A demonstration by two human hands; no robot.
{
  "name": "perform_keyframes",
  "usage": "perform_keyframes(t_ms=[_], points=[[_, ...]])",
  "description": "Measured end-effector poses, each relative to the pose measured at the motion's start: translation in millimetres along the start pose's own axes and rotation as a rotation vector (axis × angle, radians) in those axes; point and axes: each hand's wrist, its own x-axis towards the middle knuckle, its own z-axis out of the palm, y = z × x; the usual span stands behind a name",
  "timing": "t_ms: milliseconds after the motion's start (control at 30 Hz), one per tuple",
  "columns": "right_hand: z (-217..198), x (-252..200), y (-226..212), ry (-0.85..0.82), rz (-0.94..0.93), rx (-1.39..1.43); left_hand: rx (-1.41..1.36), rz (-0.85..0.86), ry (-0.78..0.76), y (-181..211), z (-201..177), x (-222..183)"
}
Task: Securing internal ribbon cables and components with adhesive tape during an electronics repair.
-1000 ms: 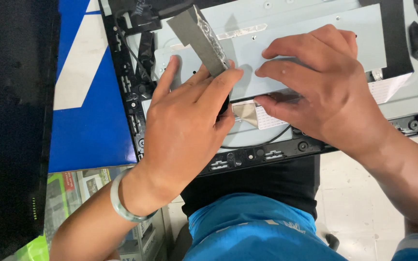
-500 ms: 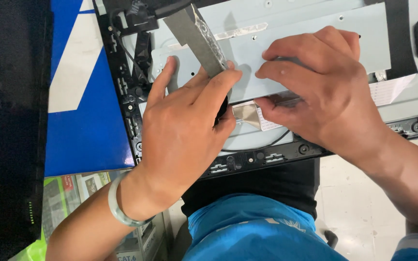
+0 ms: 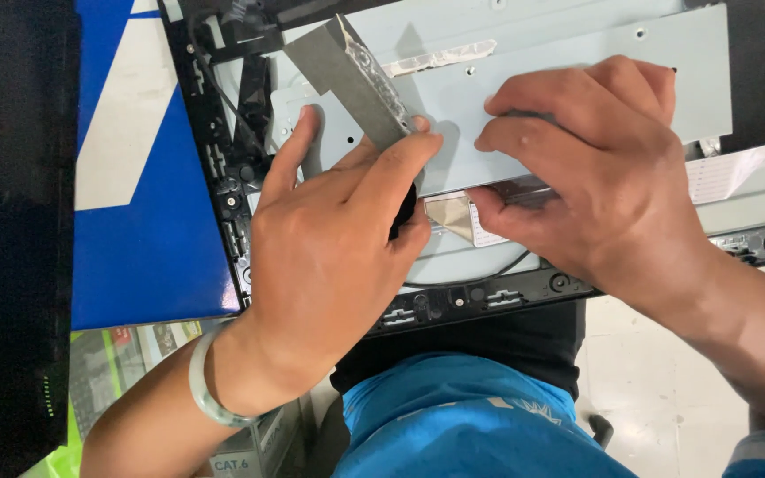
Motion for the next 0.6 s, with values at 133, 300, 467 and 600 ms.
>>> perform_keyframes(t_ms=[133,300,467,600], points=[[-1.1,-1.0,2.3,-0.023,0.004,-0.003,0.031,0.026,-0.002,-0.1,0.0,-0.4],[-46.2,-23.8,8.0,0.061,0.026,0.328,0.001,0.078,-0.115,-0.6,-11.1,1.1],[-64.3,-107.1,51.1,0.117,0.22,0.204,0.025,0.11,-0.134,7.2,-10.7,4.0],[-75.6,-81.6,18.4,0.121,0.225,0.338,0.07,0.083,-0.12,17.3,-7.0,2.5]])
